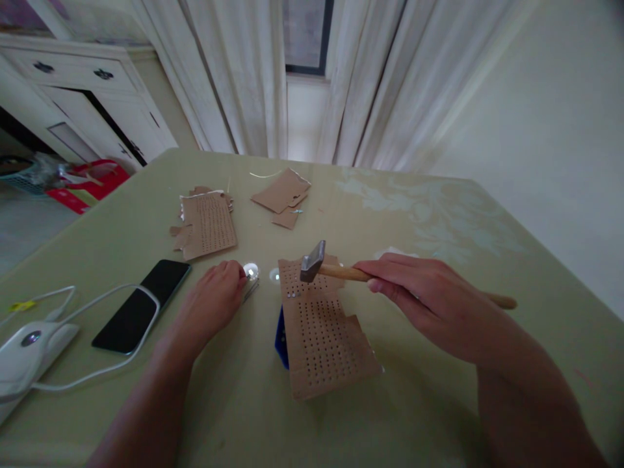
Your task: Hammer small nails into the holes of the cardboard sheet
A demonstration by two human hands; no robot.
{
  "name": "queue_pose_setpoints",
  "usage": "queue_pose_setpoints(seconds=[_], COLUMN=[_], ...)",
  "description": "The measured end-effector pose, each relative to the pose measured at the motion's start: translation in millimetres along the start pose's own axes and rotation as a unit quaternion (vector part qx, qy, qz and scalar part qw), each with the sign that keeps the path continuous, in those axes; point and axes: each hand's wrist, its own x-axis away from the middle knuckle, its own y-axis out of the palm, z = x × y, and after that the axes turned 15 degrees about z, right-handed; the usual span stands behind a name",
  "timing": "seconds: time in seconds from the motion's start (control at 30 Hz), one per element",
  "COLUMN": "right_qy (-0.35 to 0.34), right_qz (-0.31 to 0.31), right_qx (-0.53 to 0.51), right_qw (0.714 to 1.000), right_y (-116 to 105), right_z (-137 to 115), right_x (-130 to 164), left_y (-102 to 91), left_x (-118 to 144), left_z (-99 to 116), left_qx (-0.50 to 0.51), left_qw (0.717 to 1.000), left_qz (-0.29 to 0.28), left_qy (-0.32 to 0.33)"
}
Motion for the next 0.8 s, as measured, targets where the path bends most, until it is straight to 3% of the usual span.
queue_pose_setpoints(seconds=[0.07,0.17,0.3,0.43,0.8], right_qy=[-0.001,0.002,0.009,0.011,-0.001], right_qz=[0.005,0.007,0.004,0.002,0.006], right_qx=[0.002,0.003,0.007,0.013,0.016], right_qw=[1.000,1.000,1.000,1.000,1.000], right_y=[-1,-2,-3,-3,-2], right_z=[1,3,2,1,2], right_x=[0,0,-2,-3,-3], left_y=[-5.1,-10.3,-8.1,-4.0,-2.7], left_x=[-1,3,17,24,22], left_z=[11,35,64,77,81], left_qx=[0.084,0.276,0.432,0.449,0.422], left_qw=[0.993,0.948,0.890,0.884,0.897], left_qz=[0.073,0.154,0.145,0.131,0.133], left_qy=[-0.026,-0.045,-0.023,-0.009,0.006])
